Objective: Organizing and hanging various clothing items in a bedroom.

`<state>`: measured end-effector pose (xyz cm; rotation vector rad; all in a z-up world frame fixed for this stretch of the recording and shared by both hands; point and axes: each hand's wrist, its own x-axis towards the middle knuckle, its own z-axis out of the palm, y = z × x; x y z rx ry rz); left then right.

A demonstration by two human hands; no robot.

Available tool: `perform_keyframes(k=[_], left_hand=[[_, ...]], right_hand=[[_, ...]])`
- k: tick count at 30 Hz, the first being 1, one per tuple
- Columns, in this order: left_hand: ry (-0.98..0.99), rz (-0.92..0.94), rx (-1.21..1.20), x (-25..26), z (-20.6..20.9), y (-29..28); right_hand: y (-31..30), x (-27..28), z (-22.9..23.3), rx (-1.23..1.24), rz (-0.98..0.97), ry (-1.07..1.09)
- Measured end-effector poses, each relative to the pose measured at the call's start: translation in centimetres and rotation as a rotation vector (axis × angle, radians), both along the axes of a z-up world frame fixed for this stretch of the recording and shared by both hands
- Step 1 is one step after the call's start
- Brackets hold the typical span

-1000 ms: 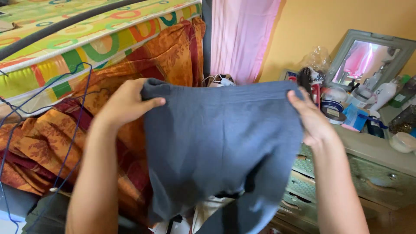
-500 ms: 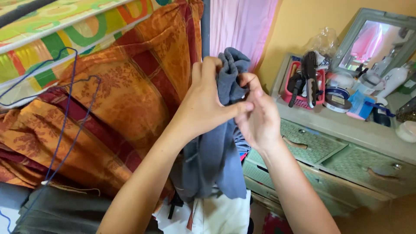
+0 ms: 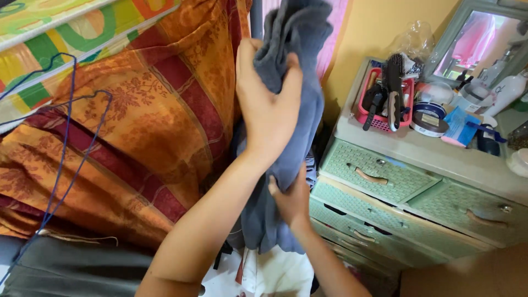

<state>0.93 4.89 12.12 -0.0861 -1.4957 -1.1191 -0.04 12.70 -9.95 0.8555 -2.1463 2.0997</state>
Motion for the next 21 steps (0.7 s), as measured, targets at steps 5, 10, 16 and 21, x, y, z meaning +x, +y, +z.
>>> perform_keyframes(k=[5, 10, 16, 21], left_hand=[[0.132, 0.212, -0.063, -2.8, 0.7, 1.4], [0.212, 0.123, -0.074, -4.5, 1.3, -0.9], [0.279, 0.031, -0.045, -5.5, 2.5, -2.6], [0.296, 0.513, -0.276, -6.4, 1.5, -10.4]], right_hand=[[0.6, -2.2, -9.6, -0.277, 0.067, -0.297], [8.7, -7.3, -11.3, 0.101, -0.332, 0.048], [12.7, -3.4, 0.4, 0.603, -0.309, 0.109], [12.3, -2.6, -15.2, 0.802, -0.06, -0.141]])
